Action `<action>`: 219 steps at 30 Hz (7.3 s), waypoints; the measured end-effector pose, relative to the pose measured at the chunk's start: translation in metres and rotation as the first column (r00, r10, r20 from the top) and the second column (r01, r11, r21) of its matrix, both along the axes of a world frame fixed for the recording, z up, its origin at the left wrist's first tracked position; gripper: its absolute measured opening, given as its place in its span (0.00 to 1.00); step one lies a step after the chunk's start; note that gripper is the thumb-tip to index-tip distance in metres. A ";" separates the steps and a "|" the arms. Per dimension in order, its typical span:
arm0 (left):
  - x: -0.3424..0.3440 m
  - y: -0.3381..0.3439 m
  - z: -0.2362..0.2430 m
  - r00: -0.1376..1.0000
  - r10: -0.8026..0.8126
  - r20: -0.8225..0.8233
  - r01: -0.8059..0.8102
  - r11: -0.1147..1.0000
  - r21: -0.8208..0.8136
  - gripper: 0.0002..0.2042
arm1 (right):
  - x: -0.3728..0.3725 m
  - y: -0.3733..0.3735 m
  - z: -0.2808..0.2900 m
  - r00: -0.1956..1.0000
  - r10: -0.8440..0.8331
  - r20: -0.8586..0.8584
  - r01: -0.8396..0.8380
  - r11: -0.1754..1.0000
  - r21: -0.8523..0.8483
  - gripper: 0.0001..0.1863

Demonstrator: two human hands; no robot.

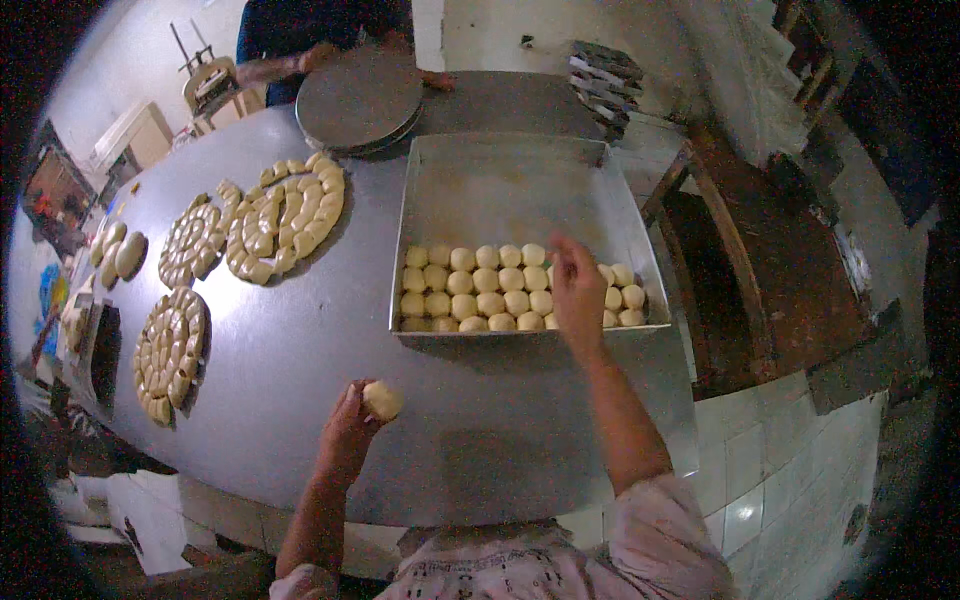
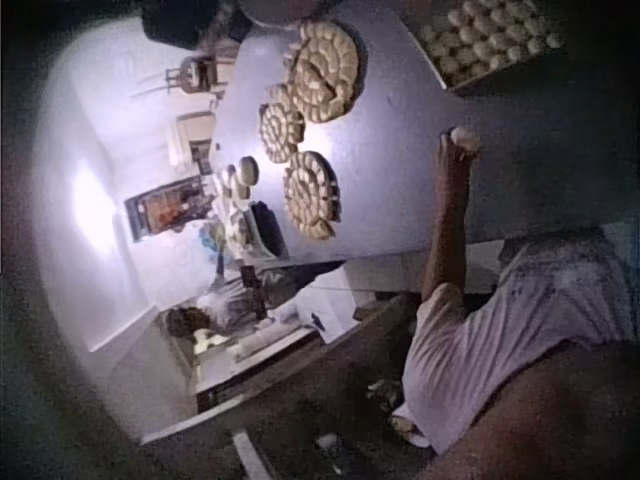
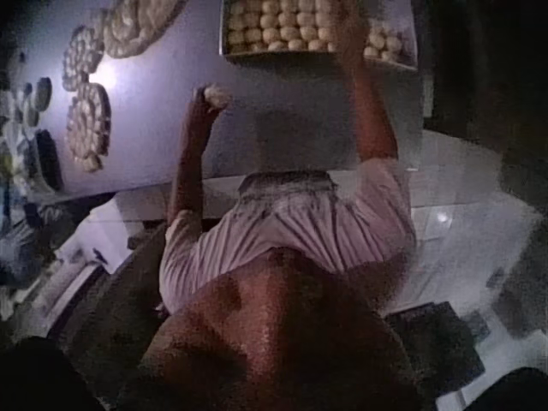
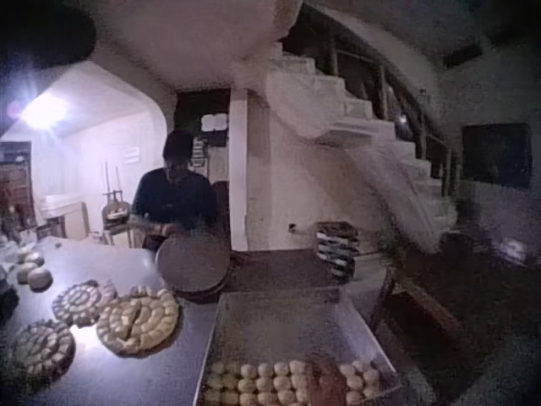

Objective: The person picks up pieces of shaped dough from a metal table and places them into a rectangular metal baking tray.

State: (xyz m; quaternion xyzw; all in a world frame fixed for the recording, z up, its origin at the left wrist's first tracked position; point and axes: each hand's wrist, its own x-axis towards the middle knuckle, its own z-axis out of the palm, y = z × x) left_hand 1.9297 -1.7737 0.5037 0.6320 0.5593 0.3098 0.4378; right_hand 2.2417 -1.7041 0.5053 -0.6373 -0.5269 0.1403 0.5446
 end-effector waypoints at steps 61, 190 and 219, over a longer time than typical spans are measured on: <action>0.032 -0.026 -0.013 0.799 -0.021 0.601 0.146 0.977 -0.159 0.14 | -0.058 -0.080 0.011 0.930 0.340 -0.141 -0.365 0.902 -0.229 0.20; -0.078 0.036 -0.044 0.956 -0.220 0.191 0.266 0.927 -0.263 0.06 | -0.071 -0.156 -0.071 0.869 0.107 0.483 0.032 0.962 -0.271 0.15; -0.010 0.014 -0.047 0.924 0.026 0.382 0.083 0.960 -0.266 0.10 | 0.098 -0.064 0.053 0.945 -0.279 -0.174 0.316 0.914 0.255 0.12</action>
